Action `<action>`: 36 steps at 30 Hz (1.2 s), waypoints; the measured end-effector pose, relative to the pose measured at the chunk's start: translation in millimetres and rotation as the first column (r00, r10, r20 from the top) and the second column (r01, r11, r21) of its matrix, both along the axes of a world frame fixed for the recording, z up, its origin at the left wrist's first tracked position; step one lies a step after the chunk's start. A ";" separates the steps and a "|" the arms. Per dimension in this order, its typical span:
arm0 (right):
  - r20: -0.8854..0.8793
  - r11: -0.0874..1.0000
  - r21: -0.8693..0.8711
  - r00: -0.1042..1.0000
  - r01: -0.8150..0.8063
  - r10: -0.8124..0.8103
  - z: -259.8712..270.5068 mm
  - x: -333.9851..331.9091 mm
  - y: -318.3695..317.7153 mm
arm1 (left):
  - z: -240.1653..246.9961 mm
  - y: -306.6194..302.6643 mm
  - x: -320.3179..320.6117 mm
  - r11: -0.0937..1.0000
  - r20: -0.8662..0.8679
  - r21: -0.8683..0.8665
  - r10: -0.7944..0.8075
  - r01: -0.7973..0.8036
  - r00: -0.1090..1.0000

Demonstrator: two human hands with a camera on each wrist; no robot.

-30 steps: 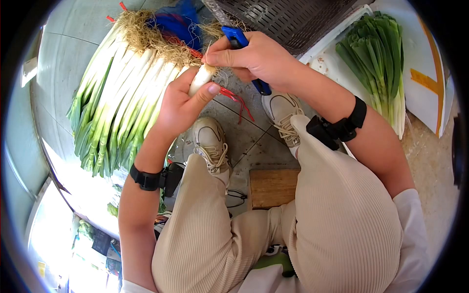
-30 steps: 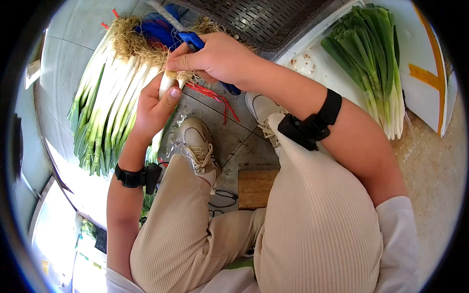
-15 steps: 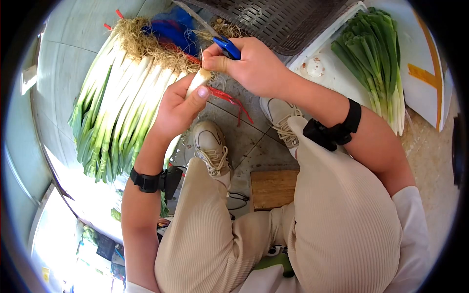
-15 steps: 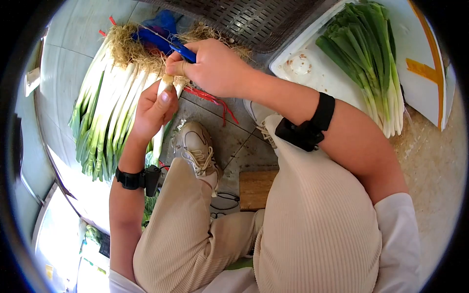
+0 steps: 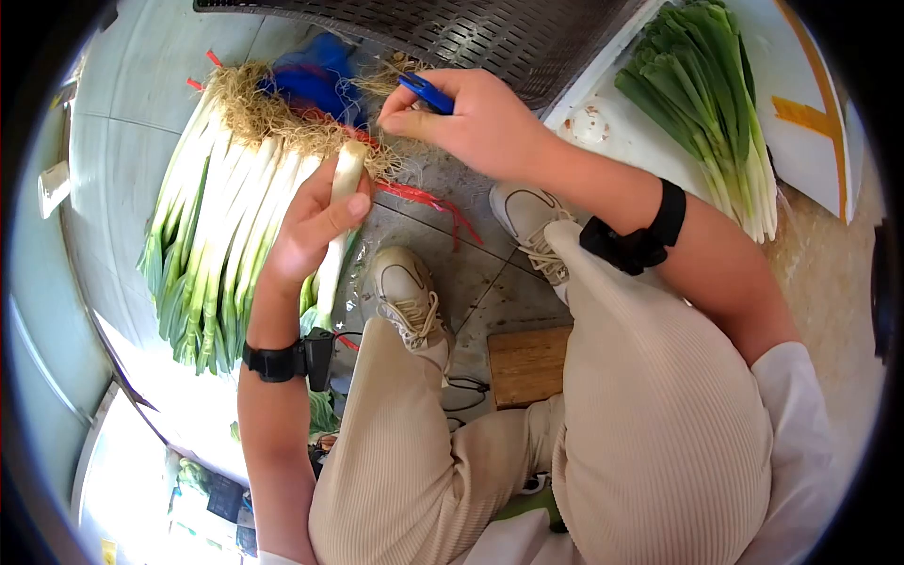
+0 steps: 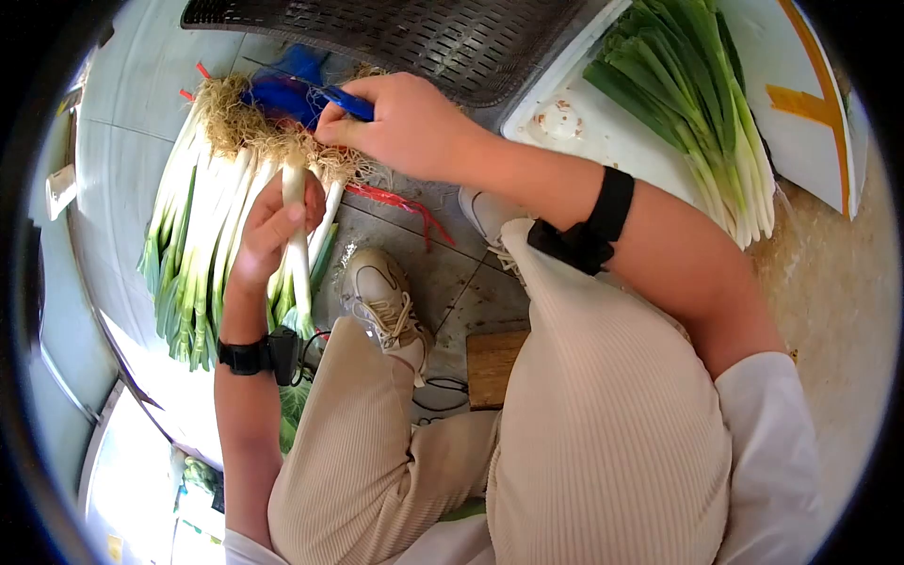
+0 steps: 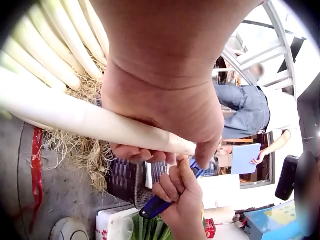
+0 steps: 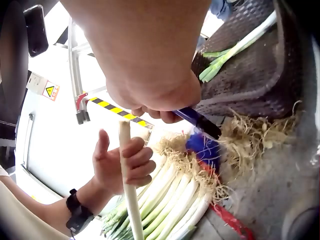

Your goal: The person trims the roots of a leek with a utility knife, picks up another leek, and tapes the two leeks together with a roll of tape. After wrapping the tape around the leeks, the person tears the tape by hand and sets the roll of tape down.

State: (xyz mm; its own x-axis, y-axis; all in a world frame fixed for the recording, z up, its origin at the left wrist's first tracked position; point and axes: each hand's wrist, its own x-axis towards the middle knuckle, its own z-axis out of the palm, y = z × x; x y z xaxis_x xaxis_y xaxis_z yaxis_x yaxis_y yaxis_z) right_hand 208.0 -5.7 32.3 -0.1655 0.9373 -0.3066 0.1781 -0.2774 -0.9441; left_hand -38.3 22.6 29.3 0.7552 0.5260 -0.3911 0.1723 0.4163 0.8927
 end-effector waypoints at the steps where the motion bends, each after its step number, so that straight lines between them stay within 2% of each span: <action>1: 0.005 1.000 -0.002 1.000 0.008 -0.008 -0.3 7.6 -1.9 | 0.7 -2.8 -0.3 1.000 0.005 -0.002 -0.008 0.008 1.000; 3: 0.208 0.998 0.019 0.977 -0.062 0.056 -0.2 26.7 -9.3 | 4.3 -10.7 1.8 0.994 -0.236 0.055 0.109 -0.099 0.966; 4: 0.175 0.998 -0.028 0.983 -0.052 0.056 -6.6 35.1 -17.7 | -0.2 -10.1 -2.5 0.994 -0.235 -0.020 0.096 -0.104 0.967; 5: 0.182 0.998 -0.033 0.982 -0.048 0.053 -12.7 46.5 -26.8 | -4.3 -11.9 -3.6 0.995 -0.229 -0.026 0.091 -0.100 0.969; 7: 0.089 0.993 -0.115 0.996 -0.010 0.020 -20.3 72.5 -45.3 | -10.7 -16.4 -4.3 0.999 -0.311 0.027 0.040 -0.033 0.949; 8: 0.096 0.993 -0.121 0.995 -0.006 0.018 -18.3 86.3 -54.9 | -18.2 -18.1 -8.6 0.999 -0.327 0.050 0.028 -0.012 0.945; 9: 0.131 0.993 -0.119 0.991 0.012 0.003 -15.0 100.8 -65.6 | -26.7 -23.2 -10.5 0.996 -0.307 0.055 0.088 -0.075 0.948; 12: 0.249 0.992 -0.087 0.966 0.092 -0.068 -12.5 144.4 -100.4 | -36.9 -27.8 -12.2 0.994 -0.375 0.088 0.099 -0.071 0.922; 14: 0.329 0.987 -0.052 0.936 0.152 -0.126 -9.2 169.6 -124.5 | -40.6 -28.5 -13.6 0.986 -0.491 0.165 0.054 0.032 0.870; 16: 0.448 0.967 -0.133 0.884 0.216 -0.136 -1.9 189.2 -148.1 | -36.7 -33.8 -11.7 0.983 -0.492 0.182 0.073 0.021 0.868; 17: 0.453 0.966 -0.133 0.880 0.223 -0.141 -2.5 200.7 -160.8 | -33.6 -36.4 -11.8 0.979 -0.499 0.202 0.099 0.004 0.861; 19: 0.546 0.977 -0.084 0.829 0.194 -0.118 -9.4 221.8 -188.1 | -20.6 -38.6 -11.4 0.977 -0.548 0.208 0.079 0.045 0.833; 20: 0.617 0.976 -0.109 0.783 0.190 -0.083 -13.1 230.2 -200.4 | -12.1 -40.8 -8.1 0.952 -0.558 0.294 0.097 0.087 0.825; 21: 0.616 0.977 -0.104 0.783 0.188 -0.085 -17.6 239.0 -213.2 | -2.0 -41.6 -3.5 0.916 -0.565 0.380 0.120 0.128 0.816; 22: 0.688 0.965 -0.188 0.726 0.181 -0.002 -25.5 245.7 -223.9 | 14.5 -39.8 2.0 0.931 -0.622 0.327 0.084 0.161 0.779; 23: 0.740 0.948 -0.268 0.667 0.173 0.087 -35.1 250.8 -230.7 | 10.4 -41.9 -4.6 0.890 -0.621 0.405 0.100 0.209 0.777; 25: 0.788 0.934 -0.299 0.603 0.196 0.126 -53.5 254.4 -243.3 | 38.2 -41.8 7.1 0.838 -0.682 0.453 0.107 0.304 0.723; 26: 0.811 0.930 -0.295 0.573 0.220 0.122 -66.5 258.3 -253.1 | 34.5 -43.6 1.9 0.770 -0.615 0.566 0.158 0.294 0.773; 27: 0.836 0.925 -0.288 0.537 0.249 0.115 -77.7 262.4 -262.0 | 38.9 -41.2 -2.3 0.691 -0.683 0.598 0.173 0.407 0.709; 29: 0.841 0.907 -0.304 0.529 0.290 0.113 -87.8 263.0 -270.4 | 49.5 -33.2 -10.2 0.688 -0.733 0.583 0.216 0.432 0.645; 32: 0.845 0.874 -0.344 0.519 0.342 0.130 -95.6 264.2 -277.5 | 41.2 -15.4 -40.2 0.587 -0.726 0.674 0.412 0.449 0.551; 33: 0.843 0.880 -0.338 0.523 0.333 0.126 -98.7 267.5 -279.8 | 37.9 -7.3 -50.2 0.578 -0.709 0.699 0.486 0.420 0.511; 35: 0.852 0.874 -0.355 0.499 0.331 0.157 -104.9 274.4 -284.3 | 37.5 15.8 -66.1 0.614 -0.743 0.670 0.538 0.417 0.398; 36: 0.856 0.875 -0.363 0.487 0.322 0.175 -106.1 277.5 -284.6 | 33.4 28.8 -79.6 0.589 -0.729 0.684 0.569 0.430 0.380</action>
